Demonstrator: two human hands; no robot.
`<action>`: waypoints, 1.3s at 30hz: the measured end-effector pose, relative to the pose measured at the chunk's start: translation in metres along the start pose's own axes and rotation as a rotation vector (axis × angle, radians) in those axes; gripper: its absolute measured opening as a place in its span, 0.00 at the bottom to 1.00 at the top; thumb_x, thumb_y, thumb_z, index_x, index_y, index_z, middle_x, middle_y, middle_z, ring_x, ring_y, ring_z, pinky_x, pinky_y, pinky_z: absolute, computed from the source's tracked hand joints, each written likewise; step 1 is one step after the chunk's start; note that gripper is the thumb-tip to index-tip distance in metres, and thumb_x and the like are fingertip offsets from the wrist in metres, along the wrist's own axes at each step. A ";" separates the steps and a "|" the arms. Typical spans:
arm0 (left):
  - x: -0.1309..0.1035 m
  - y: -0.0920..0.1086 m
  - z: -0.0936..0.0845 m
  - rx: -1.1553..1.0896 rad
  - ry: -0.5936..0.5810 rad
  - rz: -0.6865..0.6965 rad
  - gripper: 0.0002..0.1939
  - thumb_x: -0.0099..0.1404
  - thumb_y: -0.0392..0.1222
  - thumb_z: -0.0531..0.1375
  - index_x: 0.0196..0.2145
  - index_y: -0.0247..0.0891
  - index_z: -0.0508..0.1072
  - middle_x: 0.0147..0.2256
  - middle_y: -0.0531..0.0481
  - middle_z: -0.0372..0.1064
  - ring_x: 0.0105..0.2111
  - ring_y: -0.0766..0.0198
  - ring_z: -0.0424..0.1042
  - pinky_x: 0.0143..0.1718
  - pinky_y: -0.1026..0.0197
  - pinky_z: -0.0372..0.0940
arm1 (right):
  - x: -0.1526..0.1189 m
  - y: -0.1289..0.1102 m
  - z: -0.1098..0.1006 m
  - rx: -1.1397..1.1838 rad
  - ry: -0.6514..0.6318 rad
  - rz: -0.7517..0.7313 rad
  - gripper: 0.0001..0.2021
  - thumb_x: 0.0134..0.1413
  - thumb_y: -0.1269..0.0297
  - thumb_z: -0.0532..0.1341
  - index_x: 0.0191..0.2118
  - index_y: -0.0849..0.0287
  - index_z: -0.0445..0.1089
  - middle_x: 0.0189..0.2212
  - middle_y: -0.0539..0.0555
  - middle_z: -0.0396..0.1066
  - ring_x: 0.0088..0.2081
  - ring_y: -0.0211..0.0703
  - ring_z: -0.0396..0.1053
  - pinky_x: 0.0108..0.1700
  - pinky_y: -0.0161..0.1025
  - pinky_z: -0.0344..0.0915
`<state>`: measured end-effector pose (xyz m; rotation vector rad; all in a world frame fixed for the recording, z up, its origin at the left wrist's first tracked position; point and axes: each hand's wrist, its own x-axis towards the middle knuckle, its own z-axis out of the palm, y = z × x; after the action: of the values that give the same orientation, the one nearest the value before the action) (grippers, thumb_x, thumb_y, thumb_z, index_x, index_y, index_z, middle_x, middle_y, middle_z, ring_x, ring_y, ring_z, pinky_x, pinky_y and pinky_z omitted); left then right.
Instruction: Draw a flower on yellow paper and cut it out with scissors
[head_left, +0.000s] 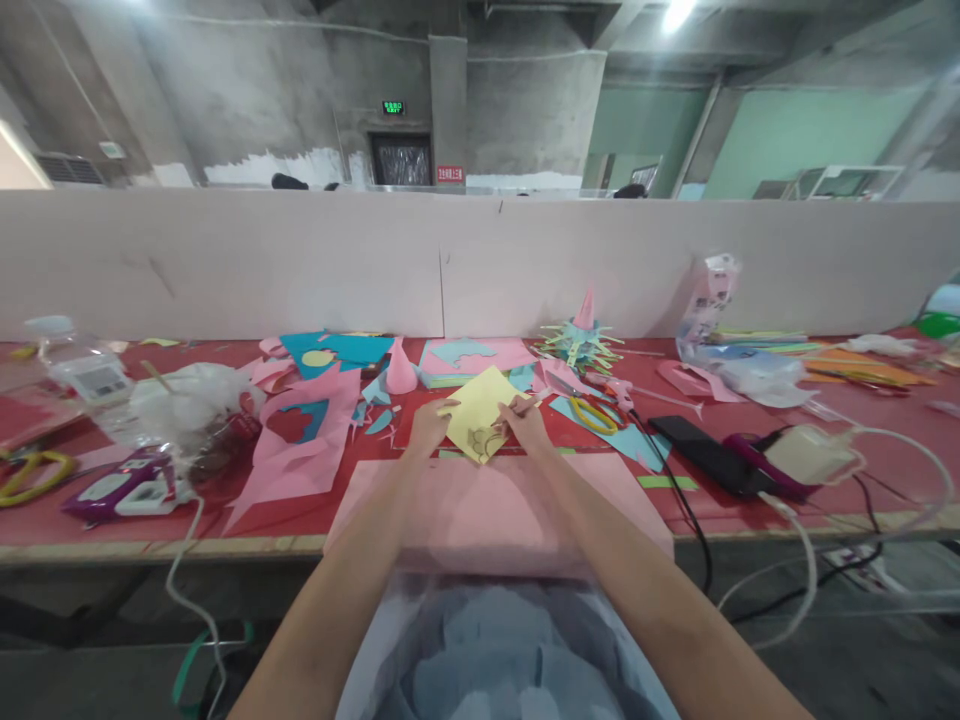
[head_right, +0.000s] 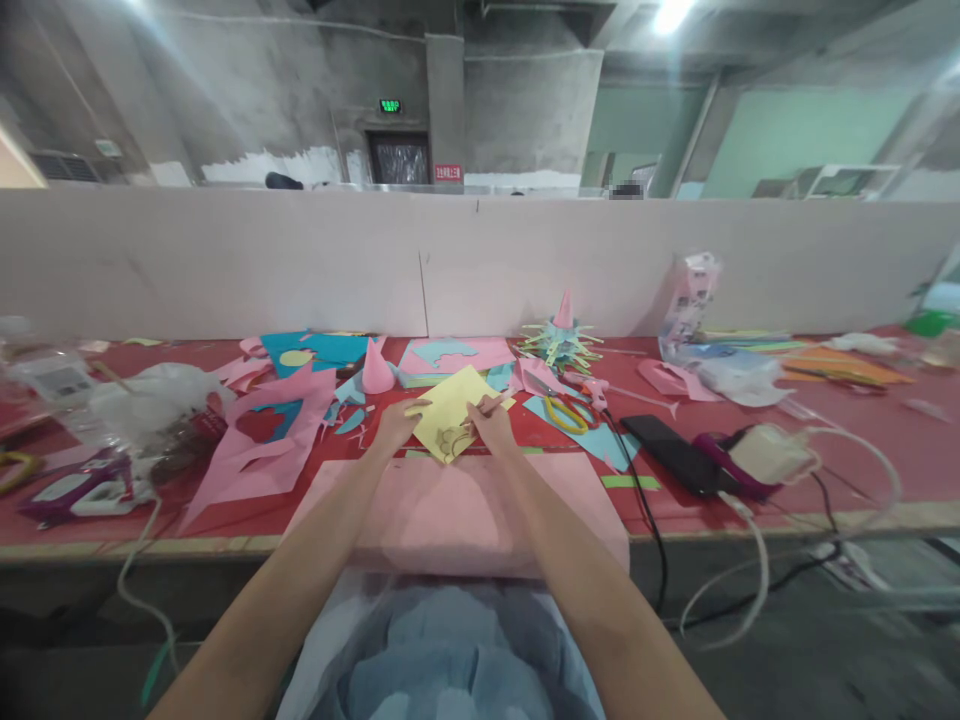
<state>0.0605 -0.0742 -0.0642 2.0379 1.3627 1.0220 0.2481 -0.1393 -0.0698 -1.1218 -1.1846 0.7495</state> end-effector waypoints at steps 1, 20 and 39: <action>0.000 0.000 0.000 0.011 0.001 -0.007 0.21 0.52 0.25 0.54 0.39 0.41 0.77 0.42 0.54 0.74 0.40 0.64 0.72 0.44 0.66 0.64 | 0.001 0.002 0.000 -0.007 -0.008 0.008 0.18 0.46 0.51 0.62 0.20 0.54 0.54 0.11 0.45 0.64 0.15 0.37 0.64 0.27 0.37 0.68; -0.002 -0.006 -0.001 0.129 0.006 -0.028 0.10 0.54 0.34 0.58 0.34 0.41 0.75 0.40 0.53 0.73 0.41 0.61 0.70 0.44 0.64 0.62 | -0.004 -0.009 0.000 -0.023 -0.034 -0.028 0.14 0.44 0.51 0.63 0.26 0.58 0.64 0.18 0.50 0.68 0.21 0.38 0.67 0.25 0.35 0.65; -0.001 -0.006 0.000 0.167 -0.018 -0.022 0.11 0.54 0.32 0.58 0.35 0.40 0.75 0.41 0.51 0.71 0.43 0.62 0.69 0.48 0.63 0.60 | -0.003 -0.007 0.002 -0.114 -0.097 -0.024 0.20 0.48 0.47 0.59 0.18 0.57 0.60 0.13 0.49 0.66 0.15 0.36 0.61 0.20 0.33 0.58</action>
<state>0.0565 -0.0732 -0.0689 2.1402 1.5022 0.9055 0.2450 -0.1436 -0.0642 -1.1739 -1.3343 0.7318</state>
